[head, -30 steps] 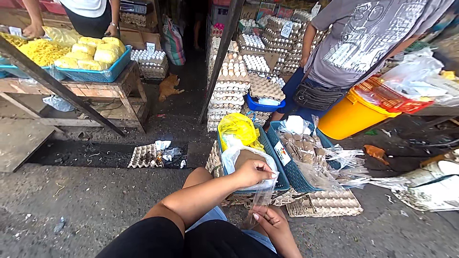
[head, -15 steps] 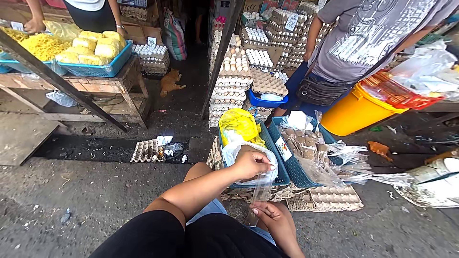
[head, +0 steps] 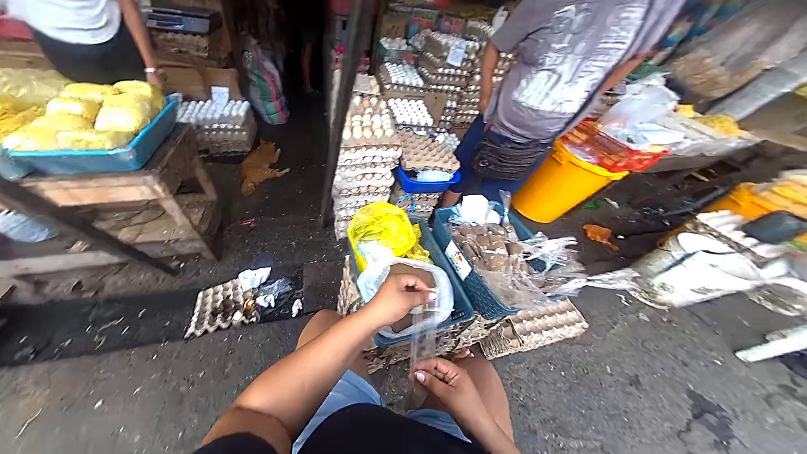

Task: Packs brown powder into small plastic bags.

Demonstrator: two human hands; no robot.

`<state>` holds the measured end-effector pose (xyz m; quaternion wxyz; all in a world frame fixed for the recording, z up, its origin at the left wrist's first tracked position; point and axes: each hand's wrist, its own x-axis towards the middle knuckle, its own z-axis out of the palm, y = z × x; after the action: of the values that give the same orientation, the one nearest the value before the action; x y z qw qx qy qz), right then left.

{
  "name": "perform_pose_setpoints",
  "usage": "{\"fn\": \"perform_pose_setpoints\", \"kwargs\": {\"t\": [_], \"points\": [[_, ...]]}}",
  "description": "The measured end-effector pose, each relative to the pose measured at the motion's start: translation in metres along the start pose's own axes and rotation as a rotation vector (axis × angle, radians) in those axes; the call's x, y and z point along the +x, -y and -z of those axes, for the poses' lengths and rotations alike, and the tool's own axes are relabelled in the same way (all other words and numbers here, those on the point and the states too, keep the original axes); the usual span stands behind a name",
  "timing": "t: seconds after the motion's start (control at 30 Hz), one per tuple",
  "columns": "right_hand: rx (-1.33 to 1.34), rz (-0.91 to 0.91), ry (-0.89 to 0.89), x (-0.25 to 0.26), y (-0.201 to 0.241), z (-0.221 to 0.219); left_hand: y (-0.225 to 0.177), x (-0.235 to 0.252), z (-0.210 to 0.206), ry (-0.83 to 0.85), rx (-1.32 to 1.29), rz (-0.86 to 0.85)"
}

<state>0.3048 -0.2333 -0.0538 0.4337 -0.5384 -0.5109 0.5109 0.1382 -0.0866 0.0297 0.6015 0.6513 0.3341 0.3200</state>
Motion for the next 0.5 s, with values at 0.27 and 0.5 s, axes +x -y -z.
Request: {"fn": "perform_pose_setpoints", "kwargs": {"t": [0.27,0.5], "points": [[-0.008,-0.067,0.039,-0.002,0.000,0.006,0.011,0.012,0.006,0.033,0.025,0.008],[-0.218,-0.182,-0.005,-0.019,-0.020,0.017,-0.049,0.027,0.167,-0.351,0.369,-0.024]]}}
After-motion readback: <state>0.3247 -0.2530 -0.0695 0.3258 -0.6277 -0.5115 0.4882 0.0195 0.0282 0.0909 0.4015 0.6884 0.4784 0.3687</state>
